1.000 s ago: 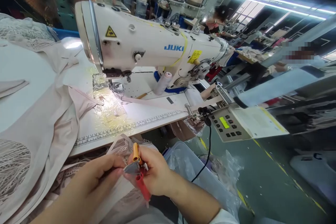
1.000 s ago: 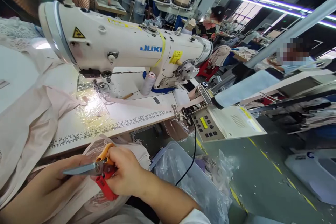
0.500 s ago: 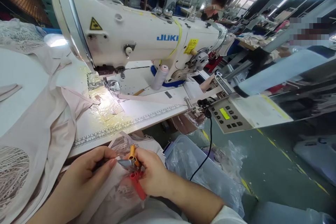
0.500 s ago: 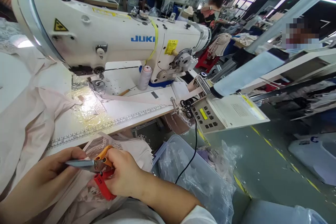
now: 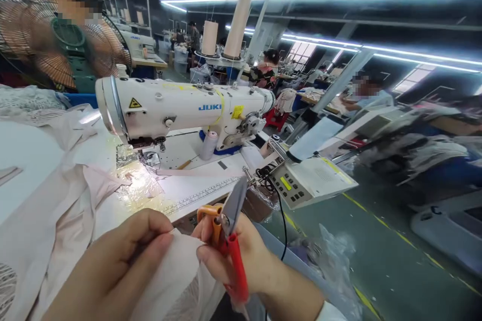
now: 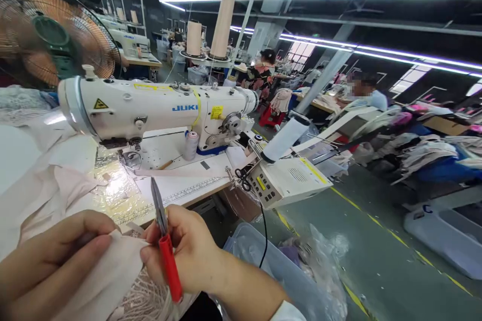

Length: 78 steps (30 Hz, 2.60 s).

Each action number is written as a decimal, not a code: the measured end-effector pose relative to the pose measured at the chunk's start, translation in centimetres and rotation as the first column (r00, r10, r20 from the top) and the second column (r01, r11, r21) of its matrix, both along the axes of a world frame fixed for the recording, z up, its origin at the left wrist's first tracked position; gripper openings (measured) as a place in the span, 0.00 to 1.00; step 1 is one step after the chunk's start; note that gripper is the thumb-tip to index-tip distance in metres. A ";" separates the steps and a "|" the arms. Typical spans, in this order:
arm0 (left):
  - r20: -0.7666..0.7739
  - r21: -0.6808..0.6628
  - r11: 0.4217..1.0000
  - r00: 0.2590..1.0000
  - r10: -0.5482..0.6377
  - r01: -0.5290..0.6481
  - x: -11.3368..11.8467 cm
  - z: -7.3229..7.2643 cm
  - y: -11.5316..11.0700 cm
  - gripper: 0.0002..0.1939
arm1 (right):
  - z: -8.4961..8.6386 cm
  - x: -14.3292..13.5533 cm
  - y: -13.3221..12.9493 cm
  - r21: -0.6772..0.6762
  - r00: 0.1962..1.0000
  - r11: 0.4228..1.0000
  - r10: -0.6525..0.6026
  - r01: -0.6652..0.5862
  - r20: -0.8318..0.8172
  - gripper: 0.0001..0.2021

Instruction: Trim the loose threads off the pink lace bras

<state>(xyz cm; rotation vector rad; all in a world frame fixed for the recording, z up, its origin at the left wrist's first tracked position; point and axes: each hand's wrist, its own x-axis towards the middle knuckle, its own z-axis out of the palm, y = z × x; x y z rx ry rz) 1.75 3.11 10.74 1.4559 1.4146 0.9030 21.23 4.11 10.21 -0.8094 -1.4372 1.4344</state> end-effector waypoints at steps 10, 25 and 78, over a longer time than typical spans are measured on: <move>0.305 -0.211 0.975 0.952 -0.007 0.075 3.7 -4.7 0.6 0.14 | -5.0 3.5 0.7 -0.319 0.906 0.935 0.264 -0.156 0.330 0.20; 0.346 -0.230 0.972 0.937 0.045 0.039 4.8 -4.7 1.2 0.16 | -4.8 9.1 3.5 -0.173 0.377 0.827 0.417 -0.534 0.827 0.28; 0.190 -0.061 0.998 0.981 0.027 -0.015 3.1 -3.6 0.1 0.16 | -4.8 1.7 0.9 0.369 0.817 0.929 -0.212 -0.001 0.537 0.21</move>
